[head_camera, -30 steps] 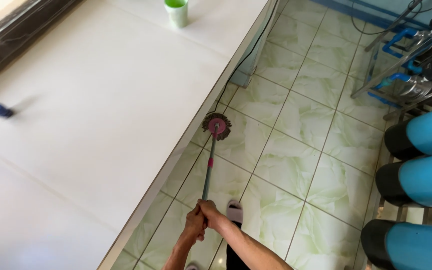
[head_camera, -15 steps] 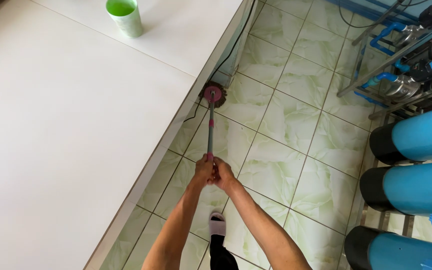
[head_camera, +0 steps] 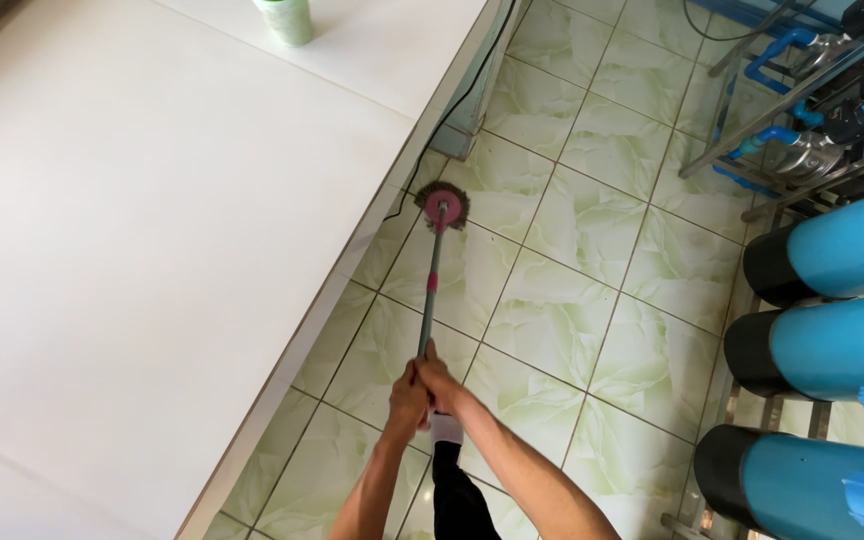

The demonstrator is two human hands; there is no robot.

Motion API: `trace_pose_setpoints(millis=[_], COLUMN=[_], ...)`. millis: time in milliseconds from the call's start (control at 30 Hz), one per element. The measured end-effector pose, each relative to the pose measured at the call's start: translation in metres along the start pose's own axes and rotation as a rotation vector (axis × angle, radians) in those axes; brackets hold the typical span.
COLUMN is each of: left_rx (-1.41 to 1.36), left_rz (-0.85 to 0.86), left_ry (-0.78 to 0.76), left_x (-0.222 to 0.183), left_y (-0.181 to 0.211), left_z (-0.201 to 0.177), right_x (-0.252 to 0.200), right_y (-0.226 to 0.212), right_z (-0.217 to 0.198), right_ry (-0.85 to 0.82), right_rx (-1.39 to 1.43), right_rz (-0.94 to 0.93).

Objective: Mop the floor of a water purification room and then prepare white tape for maintenance.

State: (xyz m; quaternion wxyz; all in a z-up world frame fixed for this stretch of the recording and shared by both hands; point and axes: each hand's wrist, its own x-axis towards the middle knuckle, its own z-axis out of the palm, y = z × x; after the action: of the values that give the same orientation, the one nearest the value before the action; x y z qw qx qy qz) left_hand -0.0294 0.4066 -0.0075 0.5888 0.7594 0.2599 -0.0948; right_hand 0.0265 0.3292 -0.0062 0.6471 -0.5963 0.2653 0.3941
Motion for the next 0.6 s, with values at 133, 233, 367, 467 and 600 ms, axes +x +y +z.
trace_pose_setpoints(millis=[133,233,367,467,600], left_rx=[-0.036,0.001,0.044,0.085,0.034], left_rz=[-0.364,-0.388,-0.204,-0.323,-0.472], left_ry=[-0.084,-0.077,0.002,0.009,-0.002], left_x=[-0.131,-0.195,-0.241,-0.285,-0.309], left_y=[0.051,0.004,-0.166,-0.111,-0.013], left_z=[-0.077,-0.111,-0.144,-0.193,-0.242], right_x=[-0.068,-0.101,-0.169,-0.192,-0.179], right_y=[0.066,0.134,0.184,0.219,0.241], right_z=[0.04,0.062,0.113,0.152,0.181], right_ry=[-0.05,-0.158,-0.288,-0.321,-0.195], right_rx=[-0.076,-0.105,-0.147,-0.108,0.087], right_rz=[0.022,0.117,0.343,0.348,0.289])
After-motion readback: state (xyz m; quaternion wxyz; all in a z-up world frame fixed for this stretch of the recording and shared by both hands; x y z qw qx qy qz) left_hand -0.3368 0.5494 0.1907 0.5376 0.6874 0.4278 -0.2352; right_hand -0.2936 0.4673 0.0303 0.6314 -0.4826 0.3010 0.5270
